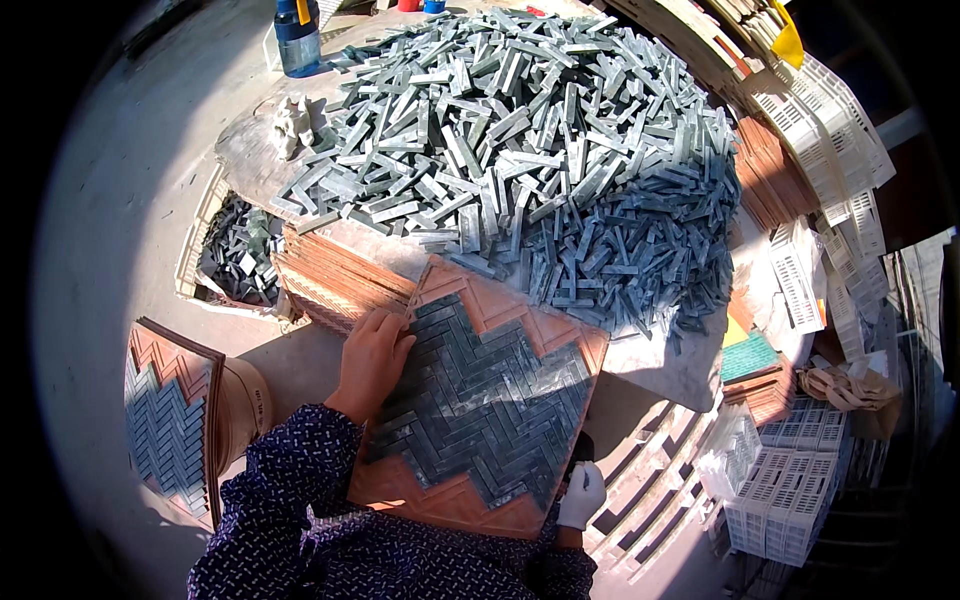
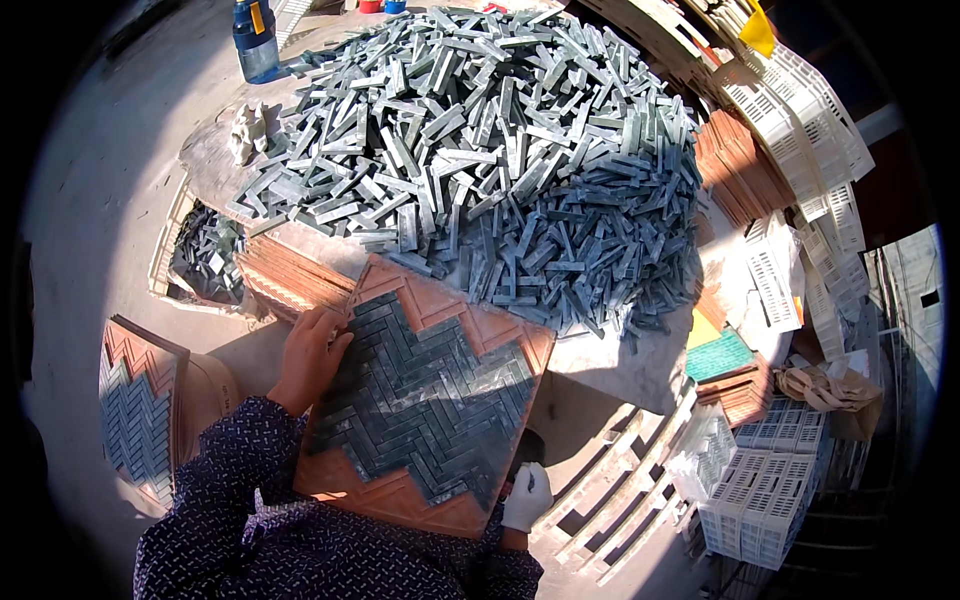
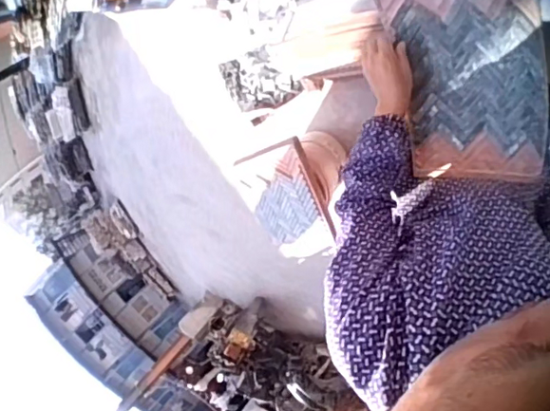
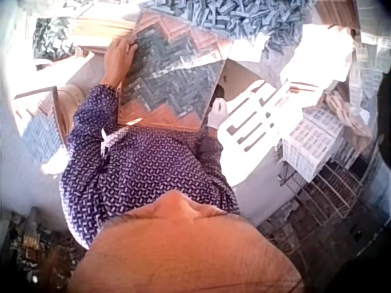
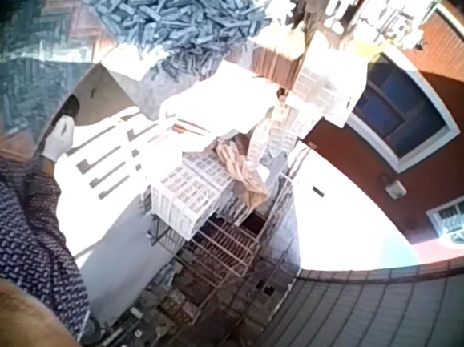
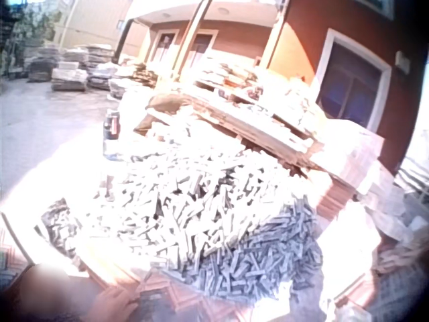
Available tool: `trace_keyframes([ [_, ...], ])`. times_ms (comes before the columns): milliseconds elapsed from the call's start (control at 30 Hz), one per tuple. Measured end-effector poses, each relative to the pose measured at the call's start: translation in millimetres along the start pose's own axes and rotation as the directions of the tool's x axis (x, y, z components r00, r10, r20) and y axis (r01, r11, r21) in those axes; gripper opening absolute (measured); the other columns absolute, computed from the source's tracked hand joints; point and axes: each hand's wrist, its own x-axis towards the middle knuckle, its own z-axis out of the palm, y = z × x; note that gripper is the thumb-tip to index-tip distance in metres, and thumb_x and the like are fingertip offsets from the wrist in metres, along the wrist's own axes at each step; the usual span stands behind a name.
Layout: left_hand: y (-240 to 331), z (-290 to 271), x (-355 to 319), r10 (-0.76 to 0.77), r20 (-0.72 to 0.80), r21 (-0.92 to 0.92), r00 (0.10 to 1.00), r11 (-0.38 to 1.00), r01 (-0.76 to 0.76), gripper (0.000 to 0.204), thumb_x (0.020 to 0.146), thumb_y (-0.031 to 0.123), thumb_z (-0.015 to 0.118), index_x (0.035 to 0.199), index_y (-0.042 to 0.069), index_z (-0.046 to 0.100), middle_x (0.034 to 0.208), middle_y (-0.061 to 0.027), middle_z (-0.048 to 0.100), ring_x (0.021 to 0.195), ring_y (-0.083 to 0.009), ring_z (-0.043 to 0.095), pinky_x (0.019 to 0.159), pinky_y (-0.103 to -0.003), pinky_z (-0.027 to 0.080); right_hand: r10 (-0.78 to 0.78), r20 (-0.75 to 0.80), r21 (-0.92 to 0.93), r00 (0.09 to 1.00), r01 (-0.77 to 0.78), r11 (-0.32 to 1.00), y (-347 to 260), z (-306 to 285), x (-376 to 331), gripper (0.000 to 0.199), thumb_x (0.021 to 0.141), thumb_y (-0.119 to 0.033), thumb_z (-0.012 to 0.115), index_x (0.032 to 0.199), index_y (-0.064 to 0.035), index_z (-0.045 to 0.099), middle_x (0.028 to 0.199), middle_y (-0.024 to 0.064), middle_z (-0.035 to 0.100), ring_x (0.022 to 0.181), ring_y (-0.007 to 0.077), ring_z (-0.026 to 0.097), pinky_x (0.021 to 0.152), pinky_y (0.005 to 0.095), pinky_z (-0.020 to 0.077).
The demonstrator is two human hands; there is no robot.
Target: The person assembles small rectangular tiles onto a square board, arranging them in a herringbone pattern. They repeatedly pick tiles from a large pile, place them on the board, and adjust their positions to maintain the pattern.
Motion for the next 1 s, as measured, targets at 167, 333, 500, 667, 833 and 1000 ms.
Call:
trace_keyframes([
  [167, 8, 9, 3, -0.137, -0.085, -0.085, 0.987, 0.988, 0.129, 0.021, 0.074, 0.004, 0.066, 0.092, 0.004, 0.055, 0.091, -0.012, 0.054, 0.085, -0.0321, 0.055, 0.074, -0.038, 0.046, 0.024, 0.032, -0.002, 0.999, -0.024, 1.0, -13, -3, 2, 0.016, 0.083, -0.011, 0.06, 0.088, 0.0041, 0.064, 0.074, 0.0116, 0.064, 0.065, 0.0187, 0.06, 0.06, 0.0309, 0.0474],
  [333, 7, 10, 8, -0.074, -0.069, -0.089, 0.995, 0.994, 0.068, 0.022, 0.072, 0.003, 0.067, 0.088, 0.003, 0.052, 0.089, -0.0129, 0.053, 0.085, -0.0325, 0.053, 0.072, -0.04, 0.044, 0.003, 0.006, 0.021, 1.0, -0.003, 1.0, -11, -2, 3, 0.016, 0.084, -0.011, 0.06, 0.088, 0.004, 0.064, 0.072, 0.0102, 0.062, 0.062, 0.0167, 0.057, 0.058, 0.0302, 0.0456],
  [500, 10, 12, 10, -0.02, -0.091, -0.008, 0.996, 1.0, 0.019, 0.022, 0.07, 0.003, 0.067, 0.086, 0.003, 0.053, 0.084, -0.0122, 0.054, 0.082, -0.0329, 0.053, 0.071, -0.04, 0.044, 0.023, 0.024, 0.019, 0.999, -0.023, 1.0, -14, -3, 4, 0.016, 0.084, -0.011, 0.06, 0.087, 0.0038, 0.064, 0.072, 0.0102, 0.062, 0.063, 0.016, 0.057, 0.058, 0.0296, 0.0454],
  [667, -1, 13, 10, -0.127, -0.101, -0.252, 0.987, 0.963, 0.099, 0.016, 0.076, 0.002, 0.064, 0.089, 0.002, 0.055, 0.077, -0.0074, 0.056, 0.074, -0.0244, 0.055, 0.066, -0.034, 0.045, 0.055, 0.004, 0.044, 0.998, -0.055, 0.998, -6, -1, 2, 0.015, 0.084, -0.011, 0.06, 0.086, 0.0036, 0.063, 0.072, 0.0094, 0.062, 0.063, 0.0152, 0.057, 0.06, 0.0285, 0.046],
  [833, 18, -26, 2, -0.326, 0.379, -0.735, 0.866, 0.462, 0.496, 0.014, 0.086, 0.006, 0.055, 0.097, -0.003, 0.058, 0.076, -0.0019, 0.057, 0.069, -0.0092, 0.056, 0.061, -0.023, 0.046, 0.154, -0.095, 0.201, 0.983, -0.133, 0.971, -12, -8, 4, 0.014, 0.084, -0.005, 0.056, 0.089, 0.0071, 0.061, 0.075, 0.0088, 0.063, 0.063, 0.0161, 0.057, 0.06, 0.0291, 0.0471],
  [1000, 66, -22, -39, -0.185, 0.57, -0.78, 0.8, 0.185, 0.598, 0.011, 0.09, 0.003, 0.054, 0.098, -0.004, 0.055, 0.085, -0.0066, 0.059, 0.076, -0.0126, 0.061, 0.069, -0.026, 0.052, -0.038, 0.061, 0.408, 0.997, 0.01, 0.913, -110, -19, 15, 0.013, 0.084, 0.002, 0.051, 0.096, 0.0047, 0.057, 0.075, 0.0046, 0.057, 0.059, 0.0068, 0.049, 0.053, 0.021, 0.0423],
])
